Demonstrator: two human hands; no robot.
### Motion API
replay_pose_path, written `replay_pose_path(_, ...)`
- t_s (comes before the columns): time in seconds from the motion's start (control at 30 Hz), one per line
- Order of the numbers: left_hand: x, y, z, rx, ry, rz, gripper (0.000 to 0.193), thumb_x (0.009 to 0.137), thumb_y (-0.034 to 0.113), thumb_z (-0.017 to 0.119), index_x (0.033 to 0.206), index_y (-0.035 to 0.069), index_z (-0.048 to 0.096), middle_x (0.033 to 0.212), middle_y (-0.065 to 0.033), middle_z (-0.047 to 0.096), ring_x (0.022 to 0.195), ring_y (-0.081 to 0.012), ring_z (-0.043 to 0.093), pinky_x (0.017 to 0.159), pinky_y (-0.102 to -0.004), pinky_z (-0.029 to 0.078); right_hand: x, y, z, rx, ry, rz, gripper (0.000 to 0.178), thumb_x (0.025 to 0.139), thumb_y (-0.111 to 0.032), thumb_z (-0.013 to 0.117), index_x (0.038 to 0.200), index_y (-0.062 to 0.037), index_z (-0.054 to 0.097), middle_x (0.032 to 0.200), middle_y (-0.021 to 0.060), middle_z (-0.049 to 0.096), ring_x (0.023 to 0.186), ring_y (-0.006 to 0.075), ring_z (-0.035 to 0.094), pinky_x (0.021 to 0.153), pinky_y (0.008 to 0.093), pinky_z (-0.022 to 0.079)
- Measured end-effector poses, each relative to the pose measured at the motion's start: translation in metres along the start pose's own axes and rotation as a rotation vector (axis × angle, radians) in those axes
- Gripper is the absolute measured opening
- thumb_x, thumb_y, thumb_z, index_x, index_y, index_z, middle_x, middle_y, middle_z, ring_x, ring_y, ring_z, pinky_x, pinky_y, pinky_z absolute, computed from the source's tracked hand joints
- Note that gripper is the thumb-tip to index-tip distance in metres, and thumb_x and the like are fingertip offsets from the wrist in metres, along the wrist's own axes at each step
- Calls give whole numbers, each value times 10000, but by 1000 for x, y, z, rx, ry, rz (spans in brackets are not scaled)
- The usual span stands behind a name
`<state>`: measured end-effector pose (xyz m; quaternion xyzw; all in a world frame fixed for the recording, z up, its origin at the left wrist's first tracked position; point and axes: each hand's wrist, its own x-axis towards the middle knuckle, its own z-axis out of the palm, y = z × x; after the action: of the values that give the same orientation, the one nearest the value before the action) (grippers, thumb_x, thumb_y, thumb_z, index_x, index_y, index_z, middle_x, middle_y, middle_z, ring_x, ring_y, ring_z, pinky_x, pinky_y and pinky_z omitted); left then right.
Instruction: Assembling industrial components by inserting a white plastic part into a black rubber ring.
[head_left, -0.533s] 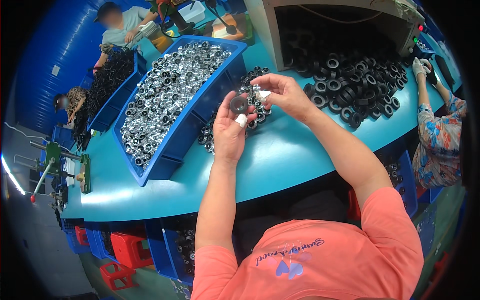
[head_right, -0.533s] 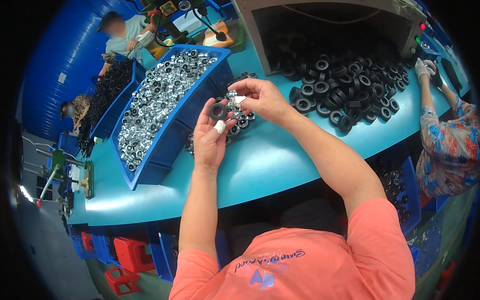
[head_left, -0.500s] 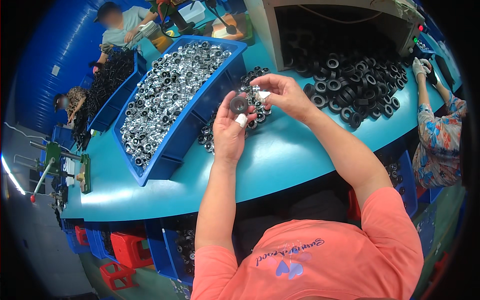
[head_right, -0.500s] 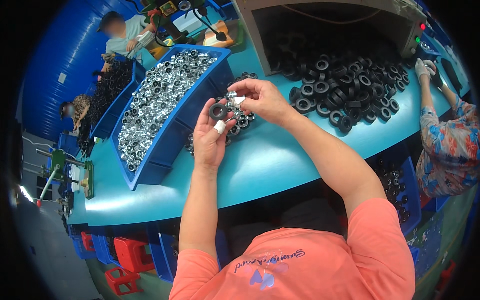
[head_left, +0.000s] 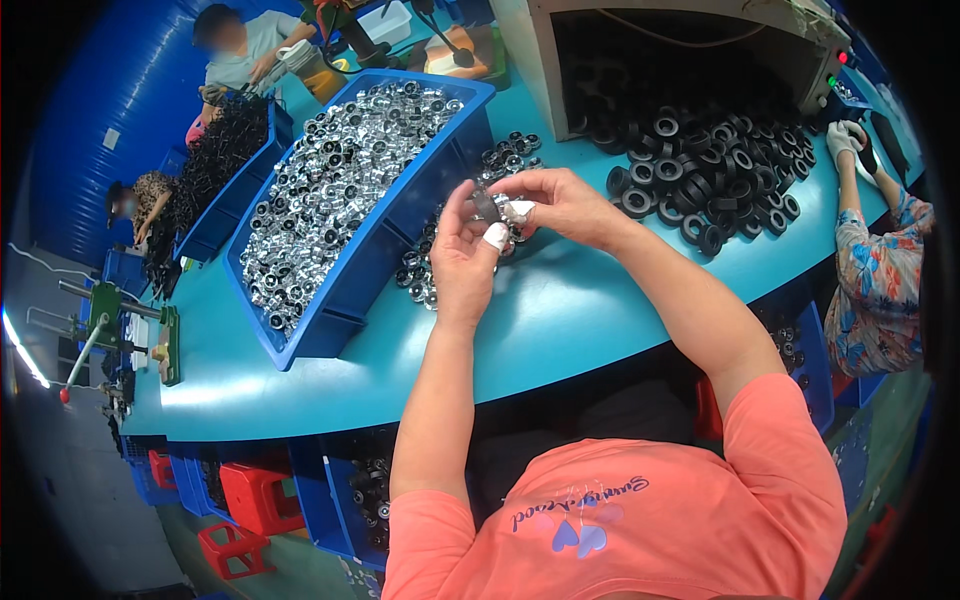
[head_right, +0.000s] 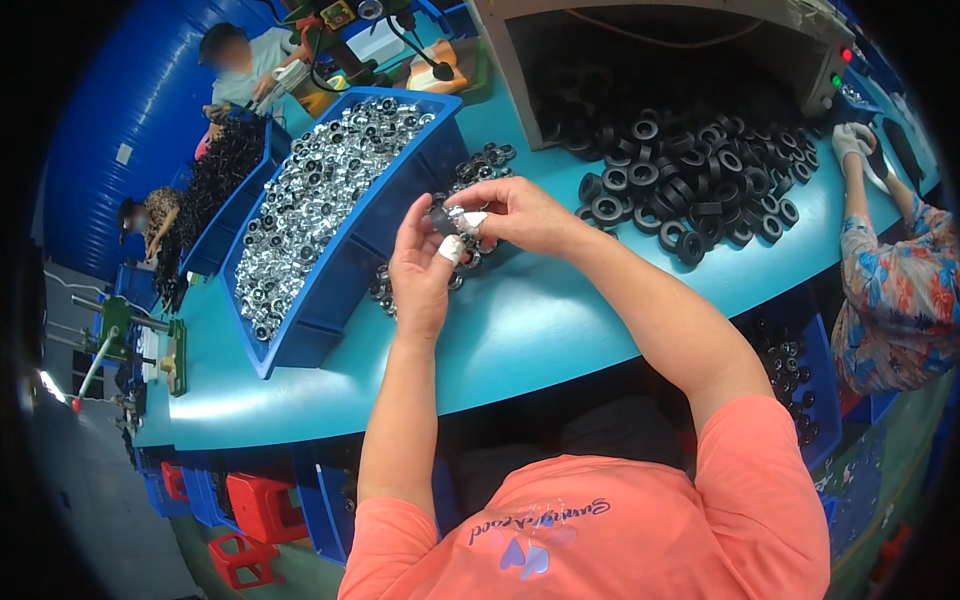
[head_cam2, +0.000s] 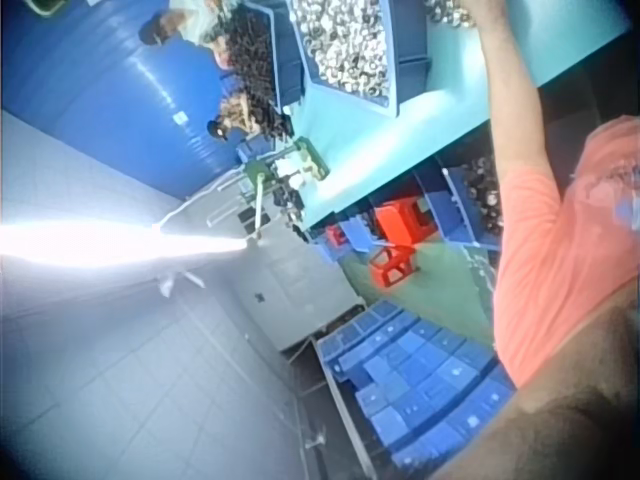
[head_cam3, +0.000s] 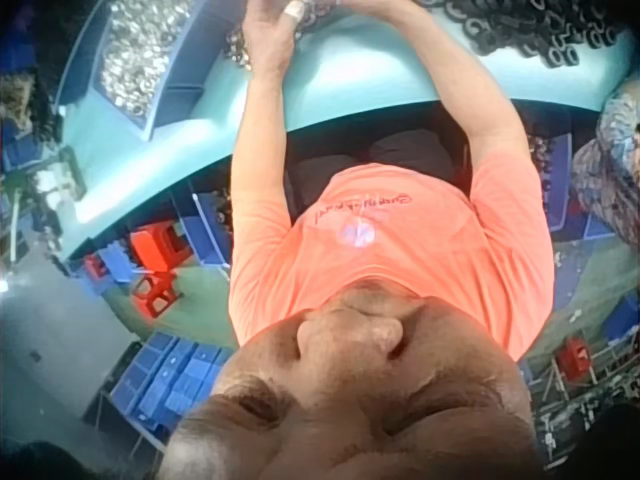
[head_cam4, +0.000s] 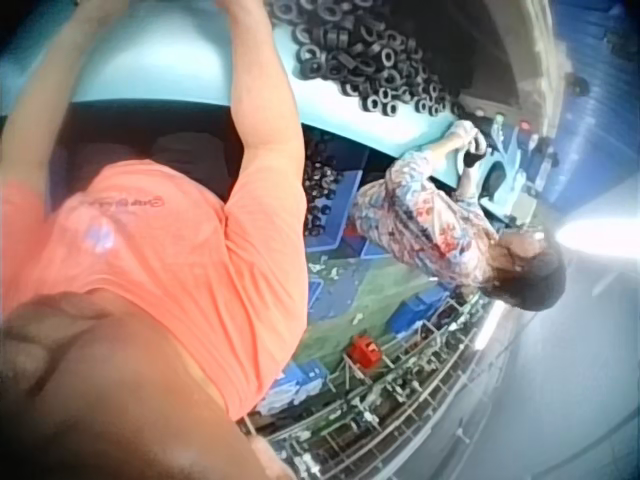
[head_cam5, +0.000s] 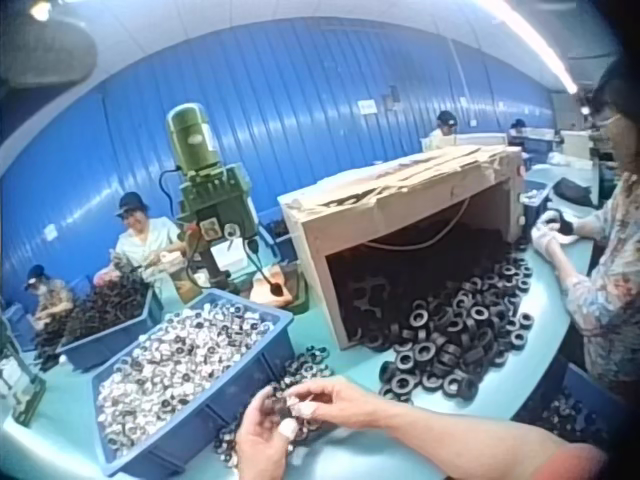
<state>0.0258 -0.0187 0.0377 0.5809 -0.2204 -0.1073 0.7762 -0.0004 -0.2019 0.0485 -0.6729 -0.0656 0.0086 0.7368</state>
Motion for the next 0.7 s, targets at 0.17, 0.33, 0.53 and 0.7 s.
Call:
replay_pose_path(0.17, -3, -14, -6, 316, 33, 155, 466, 904, 63, 736, 1320, 2, 537, 1131, -54, 595, 902, -106, 607, 760, -239, 524, 1, 6, -3, 167, -117, 126, 354, 974, -112, 602, 1316, -36, 643, 1055, 43, 691, 849, 88, 633, 759, 248, 549)
replay_pose_path(0.33, -4, -4, -2, 700, 127, 301, 435, 830, 116, 823, 1219, 26, 650, 1001, -14, 588, 734, -67, 526, 648, -212, 464, -2, 11, -6, 331, -181, 242, 374, 997, -106, 550, 1362, -51, 610, 1141, 42, 678, 915, 104, 648, 816, 249, 553)
replay_pose_path(0.53, -5, -3, -2, 673, 146, 310, 475, 764, 123, 868, 1198, 60, 687, 953, 4, 566, 693, -64, 474, 628, -209, 433, -1, 11, -4, 396, -201, 245, 365, 998, -104, 558, 1352, -30, 610, 1147, 48, 678, 935, 109, 654, 820, 251, 558)
replay_pose_path(0.7, -6, -1, -2, 666, 141, 311, 497, 742, 102, 871, 1205, 72, 692, 921, 16, 545, 711, -72, 474, 647, -218, 439, -1, 12, -5, 433, -232, 233, 357, 990, -105, 573, 1334, -22, 619, 1141, 51, 680, 947, 112, 655, 825, 253, 562)
